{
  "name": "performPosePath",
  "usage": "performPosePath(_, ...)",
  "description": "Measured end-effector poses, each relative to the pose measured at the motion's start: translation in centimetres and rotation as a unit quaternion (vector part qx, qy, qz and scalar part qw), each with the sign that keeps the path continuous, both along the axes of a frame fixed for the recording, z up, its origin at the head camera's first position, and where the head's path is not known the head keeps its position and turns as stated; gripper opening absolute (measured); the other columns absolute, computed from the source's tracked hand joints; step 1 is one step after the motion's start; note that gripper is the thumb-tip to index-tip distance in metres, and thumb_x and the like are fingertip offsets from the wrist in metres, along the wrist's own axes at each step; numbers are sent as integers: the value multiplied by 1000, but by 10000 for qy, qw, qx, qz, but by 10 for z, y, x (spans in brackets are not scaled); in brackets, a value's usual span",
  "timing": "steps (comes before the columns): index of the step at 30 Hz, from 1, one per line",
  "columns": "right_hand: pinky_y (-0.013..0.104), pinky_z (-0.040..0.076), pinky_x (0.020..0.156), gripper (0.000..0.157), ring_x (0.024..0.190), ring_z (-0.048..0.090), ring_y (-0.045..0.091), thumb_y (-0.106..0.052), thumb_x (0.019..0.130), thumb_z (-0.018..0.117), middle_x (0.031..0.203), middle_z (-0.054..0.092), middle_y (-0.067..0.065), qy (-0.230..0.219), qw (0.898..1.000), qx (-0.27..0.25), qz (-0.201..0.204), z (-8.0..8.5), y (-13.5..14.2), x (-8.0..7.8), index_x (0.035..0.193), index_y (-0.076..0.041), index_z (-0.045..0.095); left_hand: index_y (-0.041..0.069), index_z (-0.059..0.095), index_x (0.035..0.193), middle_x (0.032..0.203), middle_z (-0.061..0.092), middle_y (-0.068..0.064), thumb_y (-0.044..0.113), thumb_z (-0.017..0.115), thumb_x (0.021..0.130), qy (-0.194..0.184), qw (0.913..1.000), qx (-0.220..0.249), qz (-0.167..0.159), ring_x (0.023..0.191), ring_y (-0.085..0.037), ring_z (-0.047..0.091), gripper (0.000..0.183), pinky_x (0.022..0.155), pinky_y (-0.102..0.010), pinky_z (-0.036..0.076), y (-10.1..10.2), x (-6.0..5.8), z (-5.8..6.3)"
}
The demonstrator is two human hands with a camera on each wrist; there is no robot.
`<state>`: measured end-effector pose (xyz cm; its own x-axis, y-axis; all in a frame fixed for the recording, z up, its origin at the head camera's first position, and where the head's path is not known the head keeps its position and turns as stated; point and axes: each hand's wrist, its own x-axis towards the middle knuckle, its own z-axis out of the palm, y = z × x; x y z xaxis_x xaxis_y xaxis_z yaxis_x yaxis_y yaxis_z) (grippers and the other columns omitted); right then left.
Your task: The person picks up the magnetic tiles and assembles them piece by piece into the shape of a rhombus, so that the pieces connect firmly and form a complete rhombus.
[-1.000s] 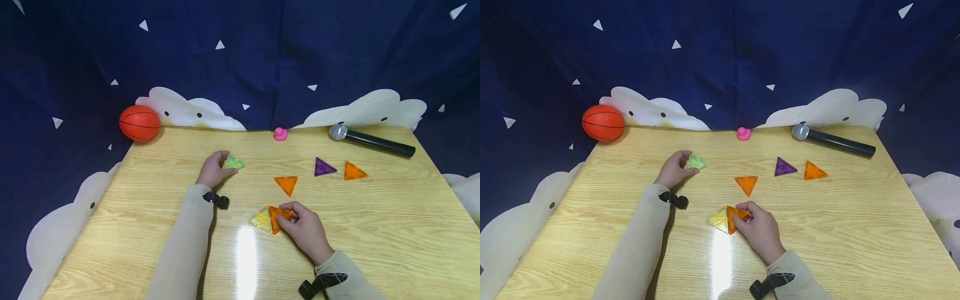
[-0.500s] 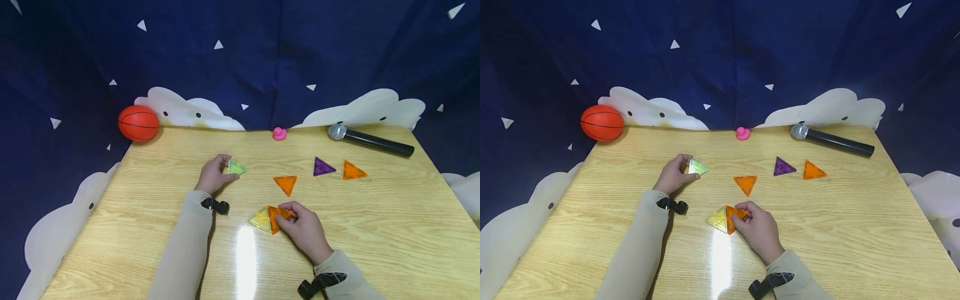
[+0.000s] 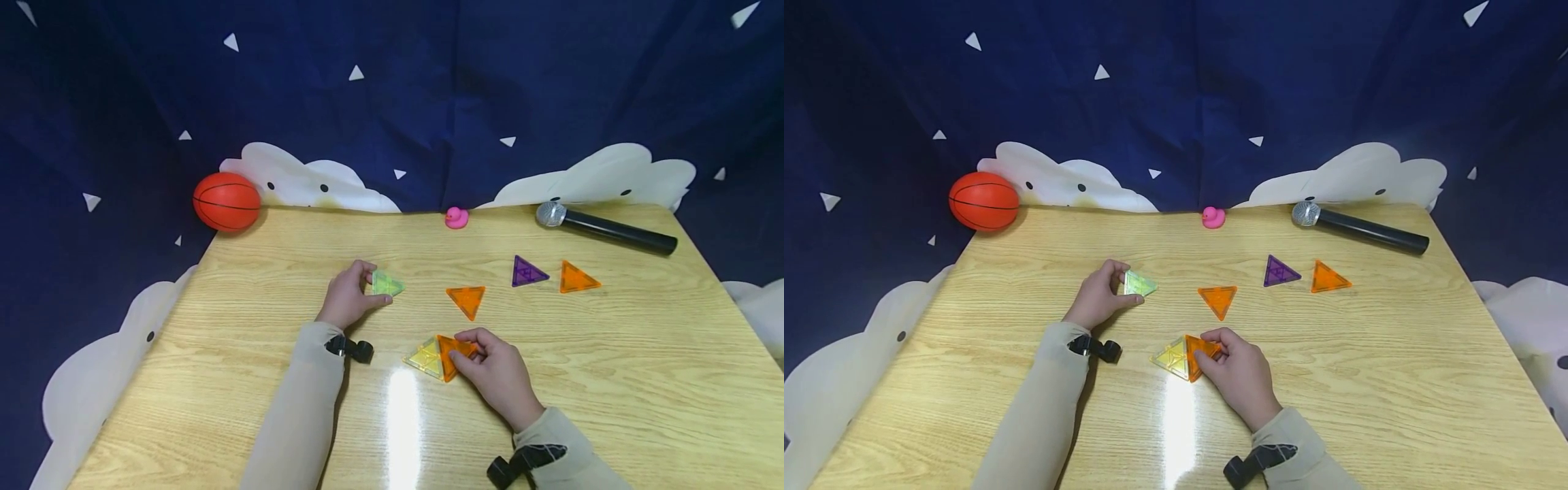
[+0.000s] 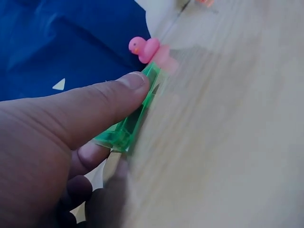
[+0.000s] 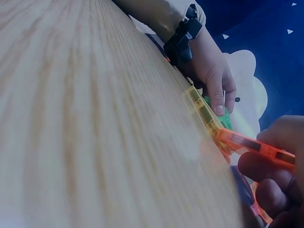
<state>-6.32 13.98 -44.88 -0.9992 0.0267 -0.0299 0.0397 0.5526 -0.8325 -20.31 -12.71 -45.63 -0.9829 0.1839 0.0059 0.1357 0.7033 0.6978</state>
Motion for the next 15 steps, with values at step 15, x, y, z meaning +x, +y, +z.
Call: performPosePath(15, 23, 39, 54, 24, 62, 50, 15, -17, 86, 79, 68, 54, -1, 35, 10000, -26, -25, -1, 2, -1, 108, -12, 72, 13, 56, 130, 101, 61, 1, 31, 87, 80, 167, 9998, 64, 57, 88, -20, 53, 61, 83, -37, 43, 1, 21, -1)
